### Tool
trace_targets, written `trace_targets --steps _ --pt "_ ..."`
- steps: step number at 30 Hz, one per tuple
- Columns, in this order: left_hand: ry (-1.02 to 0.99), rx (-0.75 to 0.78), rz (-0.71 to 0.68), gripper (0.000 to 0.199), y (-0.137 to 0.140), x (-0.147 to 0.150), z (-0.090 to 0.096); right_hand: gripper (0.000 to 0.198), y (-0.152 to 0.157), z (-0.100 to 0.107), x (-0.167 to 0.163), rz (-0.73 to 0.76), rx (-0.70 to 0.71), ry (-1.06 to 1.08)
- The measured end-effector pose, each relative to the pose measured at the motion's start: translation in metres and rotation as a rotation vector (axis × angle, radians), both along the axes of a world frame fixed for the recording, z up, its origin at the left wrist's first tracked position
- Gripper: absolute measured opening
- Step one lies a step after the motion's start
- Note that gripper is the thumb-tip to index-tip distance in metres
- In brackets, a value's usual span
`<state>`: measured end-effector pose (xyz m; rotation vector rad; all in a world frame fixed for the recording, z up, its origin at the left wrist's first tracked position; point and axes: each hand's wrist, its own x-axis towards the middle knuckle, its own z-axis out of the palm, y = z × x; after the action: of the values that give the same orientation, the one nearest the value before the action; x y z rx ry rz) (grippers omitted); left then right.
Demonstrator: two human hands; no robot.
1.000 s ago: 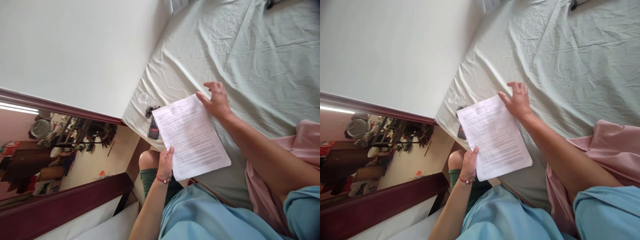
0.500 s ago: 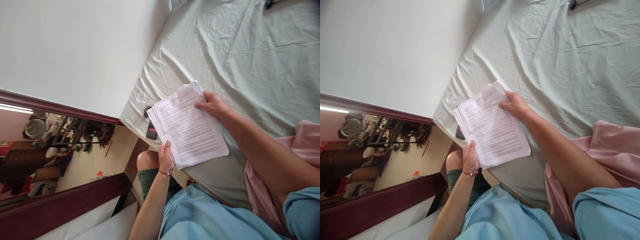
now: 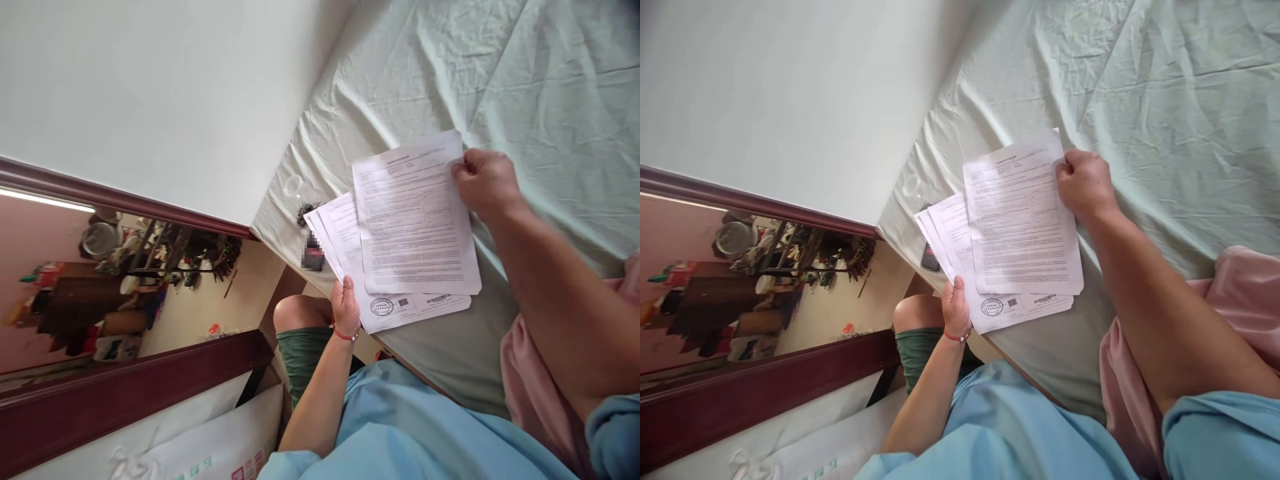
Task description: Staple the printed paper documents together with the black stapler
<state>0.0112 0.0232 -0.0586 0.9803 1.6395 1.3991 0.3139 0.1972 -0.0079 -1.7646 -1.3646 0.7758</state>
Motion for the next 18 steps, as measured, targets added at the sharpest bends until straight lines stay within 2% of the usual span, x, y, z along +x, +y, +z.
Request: trace_targets --steps 3,9,13,18 --pt "-0.011 -0.007 -0.015 0.052 0.000 0.002 0.002 0.030 0.000 0.002 0.009 -0.035 -0.018 0.044" --pt "-0.012 0.001 -0.018 0.052 0.001 0.002 0.006 0.035 -0.003 0.015 0.010 -0.022 -0.097 -0.059" --pt "-0.014 0.018 -0.044 0.048 0.001 0.000 0.004 0.024 -0.001 0.011 -0.001 0.026 -0.197 -0.019" --pt "-0.041 0.016 -0.059 0.048 0.000 -0.002 0.004 0.023 -0.001 0.006 -0.012 0.084 -0.219 -0.069"
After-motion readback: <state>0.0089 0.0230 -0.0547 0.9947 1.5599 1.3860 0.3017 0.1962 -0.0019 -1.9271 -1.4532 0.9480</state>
